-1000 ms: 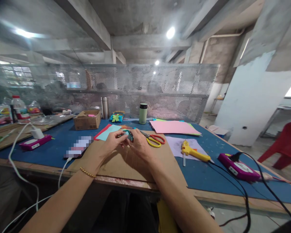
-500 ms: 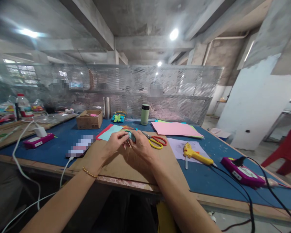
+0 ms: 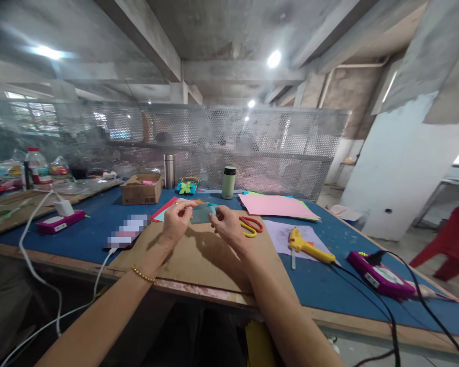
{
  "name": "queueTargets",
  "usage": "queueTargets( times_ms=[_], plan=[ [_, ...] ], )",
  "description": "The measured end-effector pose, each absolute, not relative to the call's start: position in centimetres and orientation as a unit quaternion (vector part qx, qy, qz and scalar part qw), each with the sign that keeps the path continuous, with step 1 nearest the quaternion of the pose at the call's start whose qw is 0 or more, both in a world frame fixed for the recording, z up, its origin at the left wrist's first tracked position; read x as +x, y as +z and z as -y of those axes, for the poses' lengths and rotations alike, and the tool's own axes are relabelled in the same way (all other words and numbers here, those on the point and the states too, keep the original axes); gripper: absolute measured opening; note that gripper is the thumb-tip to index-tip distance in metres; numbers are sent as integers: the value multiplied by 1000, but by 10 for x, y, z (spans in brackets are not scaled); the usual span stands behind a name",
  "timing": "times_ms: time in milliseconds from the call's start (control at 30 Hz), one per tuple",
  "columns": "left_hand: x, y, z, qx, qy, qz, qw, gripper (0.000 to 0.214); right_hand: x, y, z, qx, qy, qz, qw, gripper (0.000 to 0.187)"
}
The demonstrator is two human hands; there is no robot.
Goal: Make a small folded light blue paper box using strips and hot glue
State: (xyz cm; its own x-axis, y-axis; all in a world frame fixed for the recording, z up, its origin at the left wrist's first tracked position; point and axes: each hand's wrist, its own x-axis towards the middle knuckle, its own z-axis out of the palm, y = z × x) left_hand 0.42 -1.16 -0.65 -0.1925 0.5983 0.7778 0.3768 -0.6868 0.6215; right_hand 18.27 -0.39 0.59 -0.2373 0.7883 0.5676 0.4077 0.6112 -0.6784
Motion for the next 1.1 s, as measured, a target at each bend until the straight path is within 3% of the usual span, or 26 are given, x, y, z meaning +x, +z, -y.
queueTargets(
  times_ms=[67, 133, 267, 400, 533, 900, 1100],
  plan=[
    [-1, -3, 10, 599, 673, -434, 19, 20, 184, 8, 6, -379, 276, 748, 470, 25],
    [-6, 0, 7, 578, 659, -481, 27, 16, 184, 11, 8, -358, 325, 739, 470, 30],
    [-15, 2, -1, 525, 673, -481, 201, 17, 187, 15, 9, -328, 398, 705, 487, 35],
    [-16, 0, 0, 459, 677, -373, 438, 40, 189, 15, 8, -321, 417, 682, 508, 33],
    [-7, -1, 9, 475, 616, -307, 548, 45, 189, 16, 10, -314, 415, 686, 509, 32],
    [2, -1, 12, 475, 642, -272, 536, 35, 184, 18, 16, -345, 402, 689, 494, 35],
    [4, -5, 7, 581, 653, -342, 346, 27, 186, 16, 16, -361, 382, 708, 472, 31]
  ],
)
